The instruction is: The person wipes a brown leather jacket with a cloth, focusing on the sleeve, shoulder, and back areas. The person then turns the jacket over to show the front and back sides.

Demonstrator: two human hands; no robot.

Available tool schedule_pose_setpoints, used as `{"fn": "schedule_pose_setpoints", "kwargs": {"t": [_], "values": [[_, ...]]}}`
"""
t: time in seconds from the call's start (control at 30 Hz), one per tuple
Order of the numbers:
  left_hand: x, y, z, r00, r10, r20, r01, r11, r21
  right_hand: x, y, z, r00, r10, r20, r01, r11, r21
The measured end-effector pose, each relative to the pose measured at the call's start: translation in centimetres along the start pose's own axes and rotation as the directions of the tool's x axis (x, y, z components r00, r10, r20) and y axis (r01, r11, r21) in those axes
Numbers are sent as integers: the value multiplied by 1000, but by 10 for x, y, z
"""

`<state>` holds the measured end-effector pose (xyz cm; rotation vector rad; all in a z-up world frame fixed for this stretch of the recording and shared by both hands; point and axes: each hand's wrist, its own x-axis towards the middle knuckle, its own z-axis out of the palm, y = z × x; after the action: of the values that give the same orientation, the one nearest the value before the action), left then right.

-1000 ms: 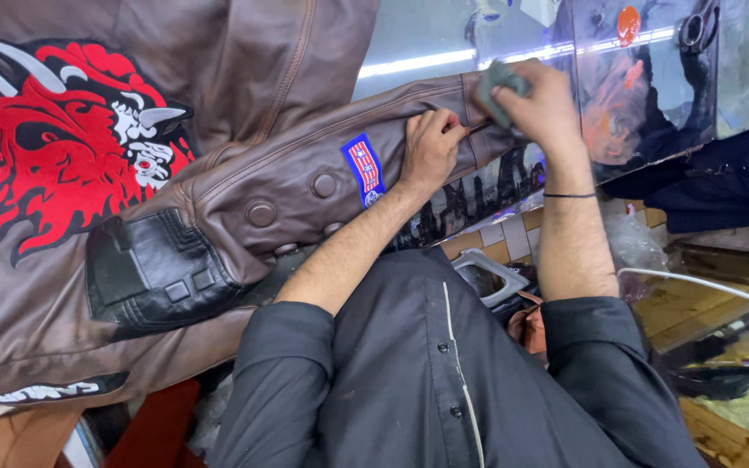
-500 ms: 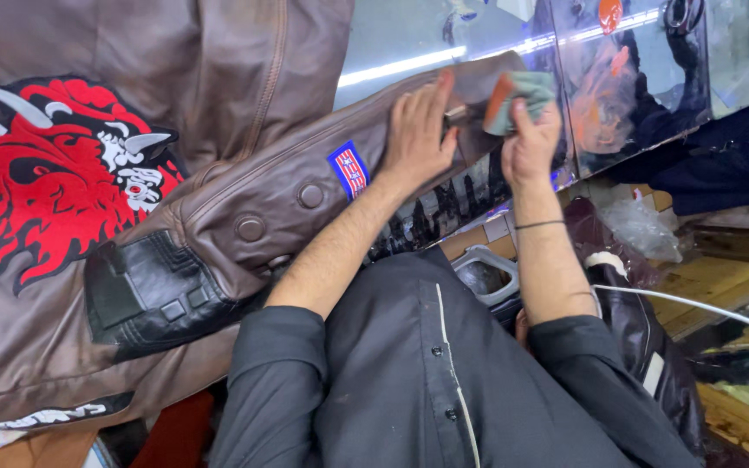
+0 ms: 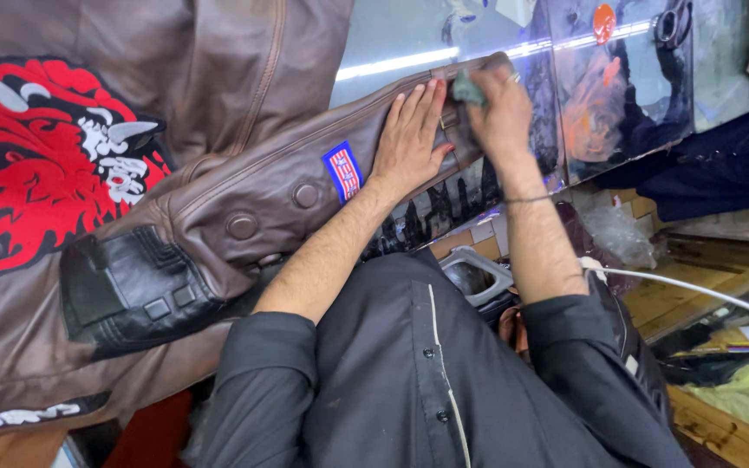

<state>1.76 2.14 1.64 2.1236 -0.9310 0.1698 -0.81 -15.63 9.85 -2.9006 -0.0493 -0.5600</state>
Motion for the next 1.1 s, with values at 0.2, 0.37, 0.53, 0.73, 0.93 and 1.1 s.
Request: {"fn": "schedule_pose_setpoints", "kwargs": {"t": [0.2,0.37,0.53,0.73,0.93,1.1], "values": [[1,3,-3,999,-24,23,24,1000,-5,26,12,-4,997,-7,73,-5,986,166],[2,-1,0,999,-20,33,20,1000,7,14,18,-47,875,-143,462,103,988,111],[0,3,2,999,-41,28,42,999,-32,-10,17,-83,960,51,276,-99,981,164],[0,16,0,967,-134,219,138,990,-4,-28,3,-69,993,-10,114,-12,982,190],[-6,8,-5,981,-50,188,29,993,111,-20,-10,-70,898,-266,351,291,957,-17],[-8,7,-6,987,-14,160,-9,990,142,-13,-13,-84,841,-274,467,305,952,8]]}}
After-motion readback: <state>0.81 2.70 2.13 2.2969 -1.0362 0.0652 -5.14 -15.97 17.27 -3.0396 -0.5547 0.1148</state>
